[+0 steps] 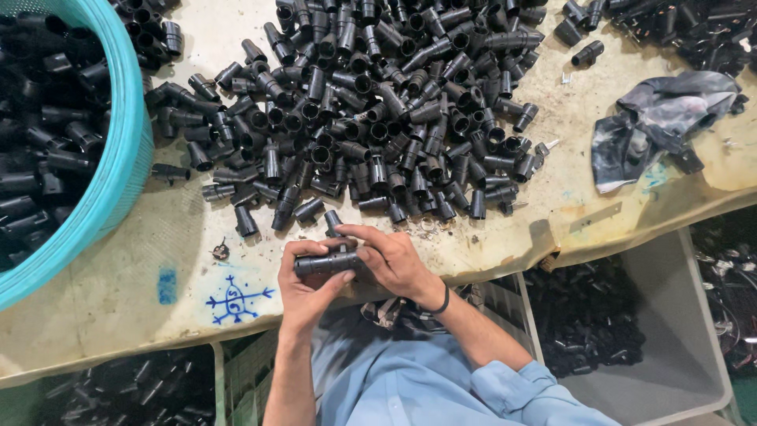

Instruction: The person repeatedly picks up small black metal components from a table, aligns them, and presses them together to form longer assemblies. They handle the parts one at a time, occasionally rotating them to check fit, and place the assembled units back on the table.

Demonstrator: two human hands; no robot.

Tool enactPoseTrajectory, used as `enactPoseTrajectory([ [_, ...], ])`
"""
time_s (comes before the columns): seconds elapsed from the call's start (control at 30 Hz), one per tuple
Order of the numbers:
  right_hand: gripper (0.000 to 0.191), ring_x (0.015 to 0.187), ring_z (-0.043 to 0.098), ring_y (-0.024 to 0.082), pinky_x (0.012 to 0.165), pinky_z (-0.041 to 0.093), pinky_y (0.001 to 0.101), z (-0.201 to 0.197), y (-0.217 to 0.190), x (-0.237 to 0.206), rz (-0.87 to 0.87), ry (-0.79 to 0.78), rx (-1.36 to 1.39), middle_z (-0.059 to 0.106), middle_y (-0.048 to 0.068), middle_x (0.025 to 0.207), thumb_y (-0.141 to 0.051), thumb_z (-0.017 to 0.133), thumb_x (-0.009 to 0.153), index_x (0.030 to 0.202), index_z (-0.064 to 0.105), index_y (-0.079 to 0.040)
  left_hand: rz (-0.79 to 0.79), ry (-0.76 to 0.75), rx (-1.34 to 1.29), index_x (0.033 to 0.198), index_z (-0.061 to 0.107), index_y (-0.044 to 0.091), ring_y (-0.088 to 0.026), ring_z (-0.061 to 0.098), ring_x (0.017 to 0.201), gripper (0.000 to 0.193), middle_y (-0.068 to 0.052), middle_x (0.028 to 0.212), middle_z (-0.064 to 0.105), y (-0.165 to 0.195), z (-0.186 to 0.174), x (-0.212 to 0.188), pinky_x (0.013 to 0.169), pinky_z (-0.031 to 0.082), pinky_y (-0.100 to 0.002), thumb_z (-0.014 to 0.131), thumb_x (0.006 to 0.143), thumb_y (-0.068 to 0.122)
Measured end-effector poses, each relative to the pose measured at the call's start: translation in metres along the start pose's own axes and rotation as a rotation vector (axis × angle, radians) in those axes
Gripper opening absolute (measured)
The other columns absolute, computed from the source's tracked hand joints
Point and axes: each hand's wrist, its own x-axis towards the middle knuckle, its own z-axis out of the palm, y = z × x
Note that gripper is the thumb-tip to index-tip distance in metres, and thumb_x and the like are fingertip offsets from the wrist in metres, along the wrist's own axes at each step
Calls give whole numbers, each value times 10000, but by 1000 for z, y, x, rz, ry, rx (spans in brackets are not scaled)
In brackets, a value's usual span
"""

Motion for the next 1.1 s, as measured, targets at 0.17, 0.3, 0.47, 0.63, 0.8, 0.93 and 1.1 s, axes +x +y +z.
enactPoseTrajectory([
  [0.17, 674, 769, 716, 283, 705, 540, 376, 2, -3, 2, -64, 3, -21, 694, 103, 869, -515, 506, 1073, 1581, 401, -84, 52, 56, 14, 1142, 482, 75, -264, 710, 1165, 492, -218, 1195, 708, -1, -2, 0, 1043, 573, -391, 805, 813, -97],
  [0.3, 791, 922, 711, 306, 825, 561, 395, 4, -2, 4, -150, 40, -81, 709, 134, 1051, -566, 539, 1058, 1625, 305, -66, 31, 95, -33, 1145, 480, 84, -255, 706, 1129, 506, -235, 1194, 710, 0, -2, 0, 1019, 558, -368, 809, 803, -92],
  [0.47, 797, 984, 675, 275, 886, 553, 390, 3, -3, 0, -212, 98, -76, 675, 132, 1161, -551, 555, 1062, 1630, 289, -59, 70, 97, -46, 1147, 475, 89, -255, 701, 1127, 516, -246, 1193, 705, -1, 1, -2, 1023, 549, -368, 811, 797, -89],
  [0.63, 647, 1011, 632, 249, 856, 524, 355, -2, -17, 0, -275, 313, -71, 647, 137, 1259, -410, 624, 1035, 1520, 415, -37, 87, 164, -101, 1162, 468, 97, -266, 703, 1113, 531, -249, 1173, 706, -2, 0, -5, 1020, 558, -382, 805, 796, -86],
  [0.8, 396, 1210, 544, 322, 1007, 468, 439, -18, -31, 9, -102, 443, -782, 596, 103, 1330, -145, 707, 901, 1293, 668, -103, 105, 174, -114, 1173, 467, 92, -271, 697, 1125, 536, -248, 1193, 695, -7, 1, -6, 1031, 551, -384, 803, 800, -96],
  [0.93, 434, 1205, 528, 345, 960, 443, 448, -24, -36, 17, -56, 335, -932, 570, 109, 1385, -93, 723, 824, 1254, 688, -145, 97, 163, -84, 1164, 466, 92, -268, 702, 1125, 539, -244, 1191, 698, -9, 0, -5, 1010, 561, -383, 804, 787, -92],
  [1.1, 487, 1160, 531, 342, 1020, 472, 444, -26, -34, 21, -21, 308, -856, 554, 125, 1377, -44, 720, 831, 1311, 674, -116, 112, 164, -81, 1172, 469, 87, -263, 696, 1137, 536, -242, 1196, 696, -10, -2, -5, 1032, 555, -367, 813, 797, -82],
])
